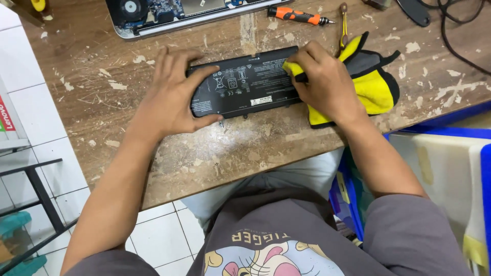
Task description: Removing a laptop battery, cleaning it thoroughly with a microfiber cloth, and performing maintenance on the laptop internals using a screwdriver.
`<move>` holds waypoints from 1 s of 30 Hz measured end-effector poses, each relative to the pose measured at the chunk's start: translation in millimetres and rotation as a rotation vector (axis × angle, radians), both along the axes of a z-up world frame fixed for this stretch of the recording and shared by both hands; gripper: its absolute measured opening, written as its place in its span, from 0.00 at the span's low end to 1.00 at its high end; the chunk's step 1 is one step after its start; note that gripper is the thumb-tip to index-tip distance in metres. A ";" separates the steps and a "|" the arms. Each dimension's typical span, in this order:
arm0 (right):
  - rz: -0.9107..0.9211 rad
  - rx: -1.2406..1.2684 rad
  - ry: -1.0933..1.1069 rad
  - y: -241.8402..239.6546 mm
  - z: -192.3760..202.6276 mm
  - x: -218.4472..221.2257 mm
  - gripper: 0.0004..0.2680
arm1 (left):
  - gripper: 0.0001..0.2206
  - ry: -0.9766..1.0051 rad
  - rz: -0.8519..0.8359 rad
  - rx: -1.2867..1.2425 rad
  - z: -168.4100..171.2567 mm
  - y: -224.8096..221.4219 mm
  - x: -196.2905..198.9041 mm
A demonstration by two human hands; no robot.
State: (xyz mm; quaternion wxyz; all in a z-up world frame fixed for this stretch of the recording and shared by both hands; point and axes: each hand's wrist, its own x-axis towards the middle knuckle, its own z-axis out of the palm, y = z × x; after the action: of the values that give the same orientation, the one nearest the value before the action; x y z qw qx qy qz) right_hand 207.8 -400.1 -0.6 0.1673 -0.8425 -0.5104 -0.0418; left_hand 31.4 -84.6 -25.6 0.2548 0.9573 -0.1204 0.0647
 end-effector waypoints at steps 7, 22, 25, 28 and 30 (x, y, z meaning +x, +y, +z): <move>0.111 -0.022 0.124 -7.7 7.0 -12.3 0.19 | 0.50 0.035 0.040 0.214 -1.0 -56.9 32.0; 0.050 -0.139 0.105 25.7 0.7 1.1 0.18 | 0.43 -0.229 0.024 0.138 -18.6 -77.7 43.7; 0.099 -0.163 0.053 43.6 3.4 -4.4 0.17 | 0.40 -0.272 0.084 0.139 -22.1 -78.3 43.4; 0.083 -0.214 -0.009 40.4 3.2 -6.9 0.16 | 0.37 -0.307 0.139 0.138 -21.3 -80.0 40.8; 0.060 -0.234 -0.022 32.9 9.0 -4.2 0.15 | 0.35 -0.325 0.168 0.160 -21.0 -78.9 40.4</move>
State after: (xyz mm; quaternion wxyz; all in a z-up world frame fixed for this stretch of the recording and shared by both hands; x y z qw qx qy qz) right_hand 203.6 -367.1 8.4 0.0634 -0.8401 -0.5385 0.0137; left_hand 71.8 -163.5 -46.7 0.1486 0.9582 -0.0845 0.2296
